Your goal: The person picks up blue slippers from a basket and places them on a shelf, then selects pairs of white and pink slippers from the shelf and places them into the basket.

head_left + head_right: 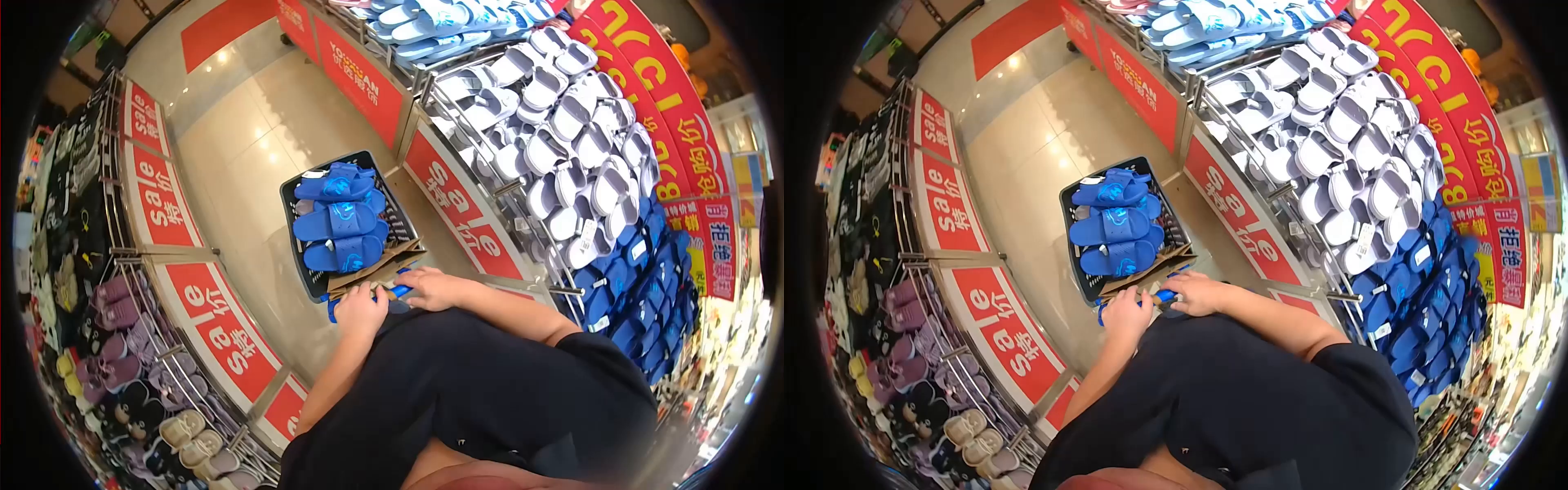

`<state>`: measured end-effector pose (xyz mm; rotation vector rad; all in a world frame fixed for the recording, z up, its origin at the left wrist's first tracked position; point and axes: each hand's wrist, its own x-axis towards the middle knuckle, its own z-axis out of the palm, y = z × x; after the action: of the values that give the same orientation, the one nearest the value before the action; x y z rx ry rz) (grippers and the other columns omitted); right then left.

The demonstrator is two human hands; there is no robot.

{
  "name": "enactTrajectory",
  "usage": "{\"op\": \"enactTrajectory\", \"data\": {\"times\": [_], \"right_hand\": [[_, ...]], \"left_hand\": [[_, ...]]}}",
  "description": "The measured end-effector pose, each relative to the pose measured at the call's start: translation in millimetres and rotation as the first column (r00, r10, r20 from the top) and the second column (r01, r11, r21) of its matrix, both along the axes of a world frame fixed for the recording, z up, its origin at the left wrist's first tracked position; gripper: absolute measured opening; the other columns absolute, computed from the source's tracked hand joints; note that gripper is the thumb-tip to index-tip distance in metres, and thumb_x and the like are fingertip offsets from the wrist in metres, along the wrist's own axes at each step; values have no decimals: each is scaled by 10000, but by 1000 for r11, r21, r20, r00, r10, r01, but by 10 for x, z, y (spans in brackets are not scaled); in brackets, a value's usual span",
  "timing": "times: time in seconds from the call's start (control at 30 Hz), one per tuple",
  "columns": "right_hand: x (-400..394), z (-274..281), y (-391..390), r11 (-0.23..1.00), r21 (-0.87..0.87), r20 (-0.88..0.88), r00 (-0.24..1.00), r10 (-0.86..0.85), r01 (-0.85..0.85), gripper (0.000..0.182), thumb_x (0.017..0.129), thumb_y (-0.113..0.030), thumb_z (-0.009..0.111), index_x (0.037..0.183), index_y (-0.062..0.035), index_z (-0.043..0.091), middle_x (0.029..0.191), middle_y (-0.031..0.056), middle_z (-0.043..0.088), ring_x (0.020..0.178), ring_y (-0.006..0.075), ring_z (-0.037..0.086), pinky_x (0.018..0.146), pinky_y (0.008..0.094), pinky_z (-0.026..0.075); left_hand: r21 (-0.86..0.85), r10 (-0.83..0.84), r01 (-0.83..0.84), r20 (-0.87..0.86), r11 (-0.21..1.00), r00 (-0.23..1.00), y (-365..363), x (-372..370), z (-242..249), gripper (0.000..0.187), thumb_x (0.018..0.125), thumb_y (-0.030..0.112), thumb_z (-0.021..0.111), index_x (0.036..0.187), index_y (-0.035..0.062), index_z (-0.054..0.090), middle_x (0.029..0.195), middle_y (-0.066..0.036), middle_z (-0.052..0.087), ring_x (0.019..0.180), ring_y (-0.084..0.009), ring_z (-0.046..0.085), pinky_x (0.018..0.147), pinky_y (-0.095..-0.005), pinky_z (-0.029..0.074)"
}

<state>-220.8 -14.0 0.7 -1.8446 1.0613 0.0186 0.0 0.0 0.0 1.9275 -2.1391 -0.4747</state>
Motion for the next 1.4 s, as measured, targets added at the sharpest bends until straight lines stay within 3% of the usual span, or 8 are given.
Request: {"op": "enactTrajectory", "data": {"times": [0.1, 0.2, 0.5, 0.53, 0.73, 0.97, 1.13, 1.4], "right_hand": [[228, 135, -173, 976, -188, -136, 981, -141, 114, 626, 841, -344, 682, 1368, -94, 455, 1382, 161, 464, 1289, 390, 408, 1059, 514, 350], [300, 56, -399, 949, -307, -215, 966, -142, 71, 647, 818, -324, 695, 1369, -85, 453, 1355, 165, 473, 1253, 379, 434, 1041, 495, 369], [503, -138, -1212, 770, -573, -17, 935, -354, 281, 468, 732, -108, 626, 1193, -94, 548, 1121, 137, 566, 1088, 352, 515, 957, 474, 400], [538, -173, -1313, 728, -607, 47, 929, -368, 319, 389, 729, -105, 628, 1114, -89, 579, 1074, 133, 579, 1071, 345, 521, 948, 475, 401], [495, -155, -2103, 721, -676, 11, 980, -197, 153, 281, 732, -126, 638, 999, -51, 594, 945, 116, 607, 983, 321, 562, 918, 444, 421], [454, -141, -2927, 744, -668, -8, 1000, -25, 13, 236, 751, -157, 633, 953, -45, 583, 918, 132, 628, 946, 316, 577, 904, 438, 431], [507, -81, -3391, 838, -545, -50, 999, -11, -18, 407, 755, -137, 629, 1138, -23, 550, 1074, 160, 588, 1040, 334, 533, 916, 443, 422], [666, -14, -3988, 895, -445, -93, 994, -50, 3, 427, 781, -140, 636, 1182, -75, 506, 1142, 145, 547, 1101, 332, 499, 937, 439, 410]], "left_hand": [[-69, 7, -6, 9, 998, 1000, -324, -8, 11, 324, 851, 394, 567, 898, 107, 708, 840, -103, 696, 778, -301, 669, 690, -433, 524], [-166, 25, -25, -5, 986, 1000, -548, 30, -16, 314, 853, 387, 562, 860, 101, 693, 792, -83, 670, 748, -306, 650, 669, -452, 504], [-75, 55, -52, 49, 996, 997, -1464, 99, 27, 337, 876, 378, 536, 913, 94, 716, 863, -104, 705, 798, -299, 671, 734, -433, 527], [-60, 72, -68, 57, 996, 996, -1563, 105, 35, 348, 881, 382, 530, 909, 91, 719, 867, -106, 707, 803, -298, 675, 738, -431, 527], [2, 110, -111, 70, 994, 991, -2187, 180, 10, 403, 885, 431, 509, 961, 91, 711, 925, -110, 701, 862, -302, 668, 773, -446, 515], [-66, 135, -130, 94, 989, 986, -2872, 238, -29, 307, 875, 379, 555, 883, 114, 710, 854, -86, 704, 819, -299, 672, 735, -436, 522], [-50, 158, -153, 109, 987, 981, -3334, 287, 5, 286, 879, 363, 558, 876, 122, 711, 860, -71, 703, 828, -300, 667, 735, -431, 522], [-35, 170, -167, 123, 985, 978, -3980, 434, 1, 303, 888, 370, 540, 854, 127, 718, 851, -73, 710, 814, -306, 675, 737, -432, 526]]}}
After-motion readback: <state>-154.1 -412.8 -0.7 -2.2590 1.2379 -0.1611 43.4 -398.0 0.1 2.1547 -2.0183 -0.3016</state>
